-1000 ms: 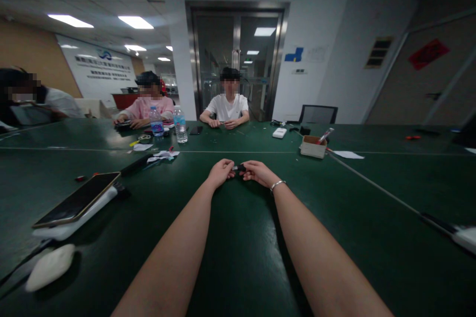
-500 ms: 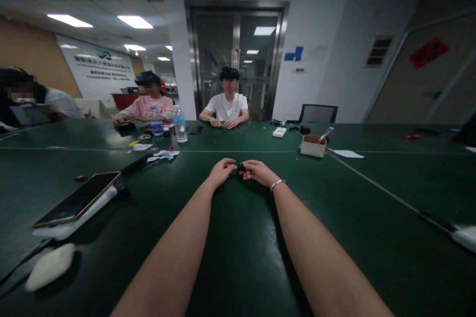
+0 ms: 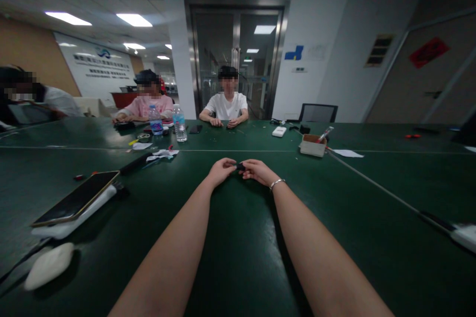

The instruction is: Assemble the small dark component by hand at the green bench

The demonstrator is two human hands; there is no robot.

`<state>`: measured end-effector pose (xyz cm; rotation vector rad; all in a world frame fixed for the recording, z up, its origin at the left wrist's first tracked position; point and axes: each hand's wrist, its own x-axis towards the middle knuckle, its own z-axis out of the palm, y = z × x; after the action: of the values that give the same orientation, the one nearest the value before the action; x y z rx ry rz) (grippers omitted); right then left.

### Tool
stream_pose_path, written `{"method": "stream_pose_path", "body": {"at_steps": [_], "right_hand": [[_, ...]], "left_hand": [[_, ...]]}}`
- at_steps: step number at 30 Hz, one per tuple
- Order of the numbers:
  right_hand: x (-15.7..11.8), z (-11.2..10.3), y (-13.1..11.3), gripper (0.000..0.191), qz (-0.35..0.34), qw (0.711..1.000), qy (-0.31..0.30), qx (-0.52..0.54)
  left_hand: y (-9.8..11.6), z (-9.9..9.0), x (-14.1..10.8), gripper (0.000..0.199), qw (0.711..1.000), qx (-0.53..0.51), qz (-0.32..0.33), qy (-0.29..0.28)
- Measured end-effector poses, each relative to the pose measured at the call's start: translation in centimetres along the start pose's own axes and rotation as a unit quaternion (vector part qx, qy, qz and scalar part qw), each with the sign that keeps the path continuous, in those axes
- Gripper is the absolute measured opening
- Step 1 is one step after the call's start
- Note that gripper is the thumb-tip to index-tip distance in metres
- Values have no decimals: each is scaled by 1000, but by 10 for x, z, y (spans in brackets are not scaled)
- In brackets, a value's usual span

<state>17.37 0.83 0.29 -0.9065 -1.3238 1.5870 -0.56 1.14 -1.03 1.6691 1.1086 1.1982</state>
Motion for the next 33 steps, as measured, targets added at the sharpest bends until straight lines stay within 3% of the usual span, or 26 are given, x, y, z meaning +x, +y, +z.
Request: {"method": "stream_pose_path", "body": {"at_steps": [6, 14, 19, 26, 33], "right_hand": [[-1, 1, 0, 14, -5, 1000, -10, -18], [1, 0, 2, 24, -9, 1000, -12, -26], [-1, 0, 1, 14, -6, 1000, -17, -20], [-1, -1, 1, 9, -1, 1000, -19, -8], [-1, -1, 1, 7, -1, 1000, -10, 0]], "left_hand": [[6, -4, -2, 36, 999, -43, 28, -8], [11, -4, -5, 36, 998, -60, 1, -11], [9, -1, -2, 29, 997, -55, -56, 1], [-2, 1, 4, 35, 999, -29, -44, -13], [3, -1, 0, 27, 999, -16, -33, 0]]}}
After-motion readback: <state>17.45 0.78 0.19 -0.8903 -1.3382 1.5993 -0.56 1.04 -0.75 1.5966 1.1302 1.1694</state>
